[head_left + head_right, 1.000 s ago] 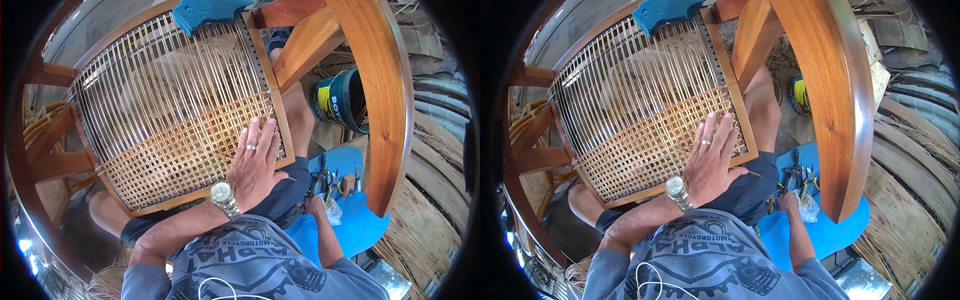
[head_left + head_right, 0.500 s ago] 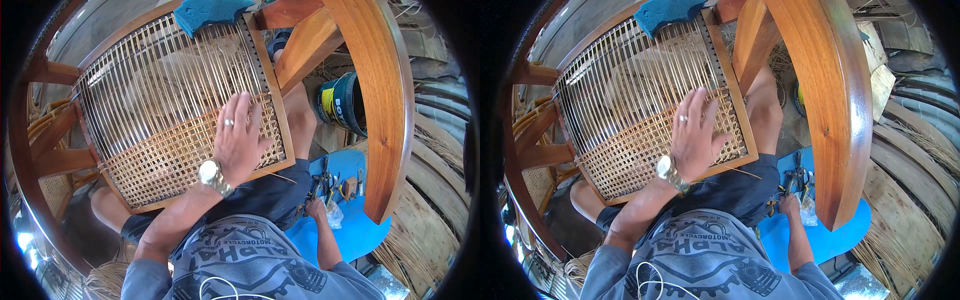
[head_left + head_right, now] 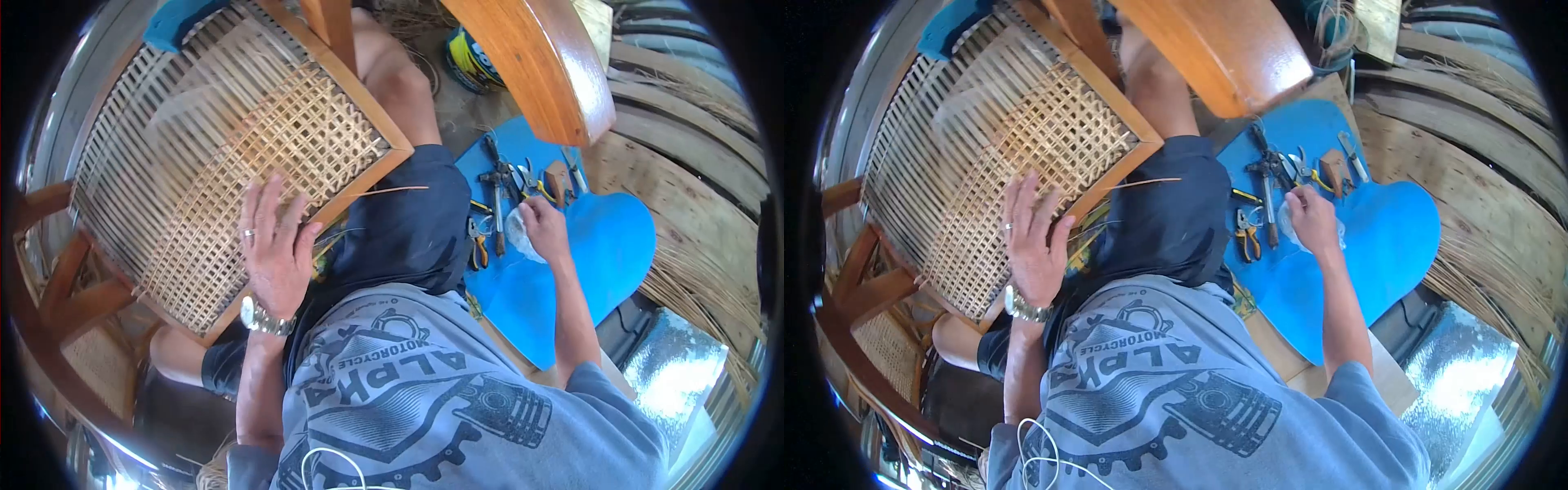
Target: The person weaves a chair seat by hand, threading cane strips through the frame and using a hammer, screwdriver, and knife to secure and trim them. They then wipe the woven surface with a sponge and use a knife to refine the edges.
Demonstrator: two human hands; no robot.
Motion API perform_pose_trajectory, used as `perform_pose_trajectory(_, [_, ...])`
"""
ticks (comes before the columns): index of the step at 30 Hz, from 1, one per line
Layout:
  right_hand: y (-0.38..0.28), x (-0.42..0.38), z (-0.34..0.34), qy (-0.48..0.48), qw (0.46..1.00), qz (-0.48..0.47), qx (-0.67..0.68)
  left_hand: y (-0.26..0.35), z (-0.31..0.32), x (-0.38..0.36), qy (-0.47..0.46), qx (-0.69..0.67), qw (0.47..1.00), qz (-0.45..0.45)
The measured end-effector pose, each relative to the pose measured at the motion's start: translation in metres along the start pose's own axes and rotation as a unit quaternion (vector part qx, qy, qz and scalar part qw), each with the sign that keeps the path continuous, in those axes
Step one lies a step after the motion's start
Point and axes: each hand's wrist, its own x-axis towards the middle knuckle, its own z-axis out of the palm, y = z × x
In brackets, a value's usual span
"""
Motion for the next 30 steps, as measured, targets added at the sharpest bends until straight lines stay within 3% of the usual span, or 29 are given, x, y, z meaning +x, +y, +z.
perform_pose_trajectory(2, [-0.040, -0.008, -0.005, 0.050, 0.989, -0.057, 0.125, -0.002, 0.004, -0.004, 0.026, -0.003, 1.000, -0.013])
perform_pose_trajectory(3, [-0.066, -0.010, -0.004, 0.048, 0.988, -0.066, 0.132, -0.004, 0.004, -0.004, 0.037, -0.010, 0.999, -0.015])
perform_pose_trajectory(5, [-0.105, -0.022, -0.005, 0.076, 0.961, -0.202, 0.175, -0.004, 0.011, -0.006, 0.069, -0.038, 0.997, -0.007])
perform_pose_trajectory(6, [-0.105, -0.021, -0.004, 0.069, 0.957, -0.216, 0.181, -0.003, 0.013, -0.003, 0.074, -0.052, 0.996, 0.004])
perform_pose_trajectory(8, [-0.083, -0.011, -0.006, 0.099, 0.970, -0.174, 0.135, 0.002, 0.014, -0.003, 0.070, -0.006, 0.997, -0.020])
perform_pose_trajectory(9, [-0.069, -0.013, -0.009, 0.108, 0.972, -0.164, 0.130, 0.013, 0.009, 0.005, 0.114, 0.038, 0.993, 0.014])
perform_pose_trajectory(10, [-0.055, -0.014, -0.015, 0.107, 0.978, -0.099, 0.152, 0.025, 0.002, 0.012, 0.115, 0.030, 0.993, 0.021])
perform_pose_trajectory(11, [-0.046, -0.011, -0.019, 0.103, 0.979, -0.039, 0.174, 0.037, -0.006, 0.018, 0.045, -0.013, 0.997, 0.067])
perform_pose_trajectory(12, [-0.056, -0.017, -0.029, 0.102, 0.979, -0.038, 0.172, 0.051, -0.009, 0.018, -0.030, -0.053, 0.992, 0.108])
perform_pose_trajectory(13, [-0.080, -0.036, -0.041, 0.117, 0.967, -0.179, 0.137, 0.066, -0.003, 0.024, -0.008, -0.126, 0.978, 0.165])
perform_pose_trajectory(14, [-0.102, -0.052, -0.044, 0.136, 0.933, -0.318, 0.102, 0.083, -0.005, 0.026, -0.046, -0.141, 0.973, 0.179])
perform_pose_trajectory(16, [-0.136, -0.079, -0.031, 0.039, 0.927, -0.336, 0.165, 0.107, -0.008, 0.035, -0.090, -0.209, 0.958, 0.177])
perform_pose_trajectory(18, [-0.147, -0.090, -0.025, -0.148, 0.942, -0.255, 0.162, 0.109, -0.013, 0.037, -0.102, -0.215, 0.954, 0.182])
perform_pose_trajectory(20, [-0.133, -0.086, -0.016, -0.165, 0.935, -0.259, 0.175, 0.102, -0.019, 0.033, -0.118, -0.219, 0.950, 0.190])
perform_pose_trajectory(23, [-0.120, -0.074, -0.021, -0.159, 0.928, -0.290, 0.172, 0.085, -0.029, 0.018, -0.179, -0.323, 0.928, 0.054])
perform_pose_trajectory(25, [-0.112, -0.066, -0.026, -0.135, 0.926, -0.315, 0.158, 0.079, -0.031, 0.010, -0.173, -0.303, 0.936, 0.054])
perform_pose_trajectory(28, [-0.081, -0.033, -0.023, -0.019, 0.949, -0.287, 0.132, 0.074, -0.037, 0.002, -0.153, -0.268, 0.950, 0.042])
perform_pose_trajectory(30, [-0.050, 0.003, -0.023, 0.079, 0.956, -0.245, 0.138, 0.066, -0.038, -0.005, -0.130, -0.271, 0.952, -0.059])
